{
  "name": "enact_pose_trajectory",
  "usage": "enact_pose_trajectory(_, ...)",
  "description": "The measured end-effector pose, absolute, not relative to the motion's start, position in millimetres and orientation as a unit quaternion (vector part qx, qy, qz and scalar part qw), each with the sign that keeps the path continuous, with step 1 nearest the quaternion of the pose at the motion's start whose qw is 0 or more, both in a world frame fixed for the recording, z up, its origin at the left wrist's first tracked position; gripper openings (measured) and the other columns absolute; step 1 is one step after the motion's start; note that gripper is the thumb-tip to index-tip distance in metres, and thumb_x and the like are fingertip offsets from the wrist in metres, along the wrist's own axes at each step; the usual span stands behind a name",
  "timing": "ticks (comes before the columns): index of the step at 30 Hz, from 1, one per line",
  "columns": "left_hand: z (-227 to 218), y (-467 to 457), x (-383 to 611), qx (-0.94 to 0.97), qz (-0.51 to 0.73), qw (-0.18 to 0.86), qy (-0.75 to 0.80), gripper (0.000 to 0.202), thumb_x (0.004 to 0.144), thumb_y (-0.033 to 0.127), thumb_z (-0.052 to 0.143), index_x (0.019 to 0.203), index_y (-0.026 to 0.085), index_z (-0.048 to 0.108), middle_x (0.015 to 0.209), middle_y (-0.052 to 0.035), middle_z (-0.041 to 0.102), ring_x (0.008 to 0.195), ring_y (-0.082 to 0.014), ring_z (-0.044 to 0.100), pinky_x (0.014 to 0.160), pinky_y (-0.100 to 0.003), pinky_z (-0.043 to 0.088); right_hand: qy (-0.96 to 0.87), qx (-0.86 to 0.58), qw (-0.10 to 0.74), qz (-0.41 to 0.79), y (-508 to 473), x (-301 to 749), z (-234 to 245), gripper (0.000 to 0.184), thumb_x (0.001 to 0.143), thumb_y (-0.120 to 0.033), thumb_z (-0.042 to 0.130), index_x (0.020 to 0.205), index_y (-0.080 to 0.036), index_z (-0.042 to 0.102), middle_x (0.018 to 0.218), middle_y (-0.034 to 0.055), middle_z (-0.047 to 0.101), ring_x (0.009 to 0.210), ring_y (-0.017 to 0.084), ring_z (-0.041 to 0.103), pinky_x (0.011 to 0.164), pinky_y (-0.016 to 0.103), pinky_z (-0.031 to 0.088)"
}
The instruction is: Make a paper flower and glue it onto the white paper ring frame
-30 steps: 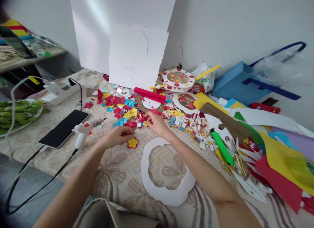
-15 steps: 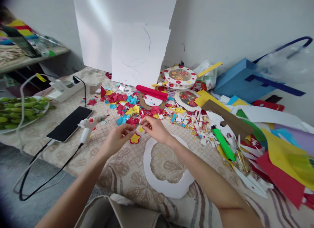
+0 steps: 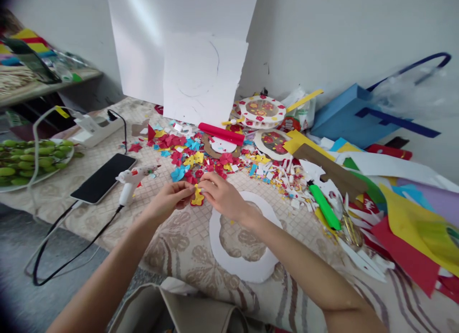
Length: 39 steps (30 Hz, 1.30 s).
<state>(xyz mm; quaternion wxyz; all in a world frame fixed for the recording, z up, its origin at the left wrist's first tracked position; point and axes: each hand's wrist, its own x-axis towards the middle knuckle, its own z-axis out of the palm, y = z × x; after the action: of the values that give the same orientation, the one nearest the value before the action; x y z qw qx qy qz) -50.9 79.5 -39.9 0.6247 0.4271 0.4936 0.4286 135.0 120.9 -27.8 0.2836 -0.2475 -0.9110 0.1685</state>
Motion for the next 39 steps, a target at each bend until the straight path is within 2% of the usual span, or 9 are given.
enact_pose_trajectory(8, -45.5, 72.2, -52.1, 0.380, 0.418, 0.666, 0.488, 0.039, 0.073, 0.052, 0.063, 0.076, 0.013, 0.059, 0.069, -0.0026, 0.061, 0.048, -0.0047, 0.044, 0.042, -0.018, 0.025, -0.908, -0.204, 0.331, 0.155, 117.7, 135.7, -37.4, 0.016, 0.092, -0.015, 0.045, 0.099, -0.019, 0.058, 0.101, 0.0091, 0.059, 0.097, 0.018, 0.058, 0.083, 0.033, 0.051)
enact_pose_trajectory(13, -48.2, 77.3, -49.5, 0.378, 0.438, 0.649, 0.493, 0.036, 0.070, 0.048, 0.068, 0.069, 0.015, 0.054, 0.057, 0.0022, 0.053, 0.044, -0.0044, 0.040, 0.042, -0.018, 0.024, -0.898, -0.176, 0.339, 0.220, 110.4, 133.8, -38.1, 0.017, 0.090, -0.013, 0.048, 0.095, -0.021, 0.062, 0.102, 0.0082, 0.061, 0.100, 0.018, 0.058, 0.085, 0.034, 0.050)
enact_pose_trajectory(16, -47.8, 77.3, -55.3, 0.417, 0.470, 0.562, 0.538, 0.033, 0.076, 0.046, 0.061, 0.066, 0.016, 0.051, 0.052, 0.0043, 0.049, 0.042, -0.0055, 0.038, 0.042, -0.019, 0.027, -0.805, -0.242, 0.406, 0.358, 106.5, 134.8, -32.3, 0.010, 0.086, -0.015, 0.056, 0.089, -0.021, 0.063, 0.098, 0.0061, 0.063, 0.092, 0.016, 0.060, 0.074, 0.029, 0.051)
enact_pose_trajectory(21, -40.1, 47.6, -80.8, 0.568, 0.373, 0.309, 0.666, 0.028, 0.084, 0.041, 0.053, 0.073, 0.017, 0.060, 0.061, -0.0004, 0.059, 0.053, -0.0117, 0.052, 0.052, -0.024, 0.039, -0.432, -0.352, 0.558, 0.615, 118.1, 160.6, -20.5, 0.012, 0.074, -0.021, 0.069, 0.082, -0.022, 0.059, 0.069, -0.0043, 0.061, 0.063, 0.009, 0.059, 0.048, 0.017, 0.042)
enact_pose_trajectory(27, -27.9, 1.0, -115.6, 0.532, 0.351, 0.077, 0.767, 0.024, 0.084, 0.042, 0.054, 0.089, 0.020, 0.063, 0.070, -0.0006, 0.061, 0.056, -0.0137, 0.053, 0.059, -0.028, 0.043, -0.289, -0.409, 0.617, 0.607, 133.7, 202.4, -27.2, 0.022, 0.062, -0.019, 0.075, 0.075, -0.019, 0.058, 0.071, -0.0058, 0.062, 0.057, 0.006, 0.056, 0.044, 0.015, 0.038)
enact_pose_trajectory(30, -33.1, 0.8, -136.3, 0.508, 0.334, -0.031, 0.793, 0.032, 0.084, 0.044, 0.052, 0.102, 0.019, 0.059, 0.090, -0.0072, 0.062, 0.074, -0.0203, 0.058, 0.070, -0.033, 0.047, -0.400, -0.440, 0.581, 0.556, 126.0, 201.7, -35.5, 0.019, 0.067, -0.023, 0.072, 0.078, -0.019, 0.058, 0.070, -0.0045, 0.062, 0.059, 0.008, 0.057, 0.047, 0.017, 0.040)
enact_pose_trajectory(33, -45.2, 13.4, -154.0, 0.550, 0.270, -0.048, 0.789, 0.041, 0.083, 0.045, 0.050, 0.112, 0.016, 0.055, 0.108, -0.0143, 0.059, 0.100, -0.0289, 0.056, 0.085, -0.040, 0.044, -0.579, -0.459, 0.459, 0.494, 110.7, 186.9, -38.0, 0.011, 0.077, -0.026, 0.064, 0.083, -0.019, 0.059, 0.076, -0.0007, 0.065, 0.066, 0.011, 0.059, 0.057, 0.022, 0.046)
enact_pose_trajectory(36, -55.2, 28.4, -161.6, 0.571, 0.235, -0.007, 0.787, 0.040, 0.081, 0.046, 0.050, 0.106, 0.015, 0.057, 0.103, -0.0139, 0.060, 0.095, -0.0288, 0.057, 0.082, -0.039, 0.045, -0.747, -0.413, 0.319, 0.412, 94.9, 168.9, -34.6, 0.005, 0.083, -0.020, 0.056, 0.086, -0.020, 0.060, 0.089, 0.0027, 0.066, 0.080, 0.014, 0.060, 0.072, 0.029, 0.048)
enact_pose_trajectory(39, -58.2, 38.3, -161.5, 0.566, 0.219, 0.018, 0.795, 0.030, 0.080, 0.043, 0.050, 0.089, 0.016, 0.058, 0.089, -0.0109, 0.060, 0.083, -0.0261, 0.058, 0.073, -0.035, 0.045, -0.851, -0.323, 0.250, 0.328, 83.7, 157.5, -31.2, 0.013, 0.085, -0.011, 0.050, 0.088, -0.020, 0.058, 0.100, 0.0048, 0.064, 0.098, 0.017, 0.057, 0.086, 0.035, 0.045)
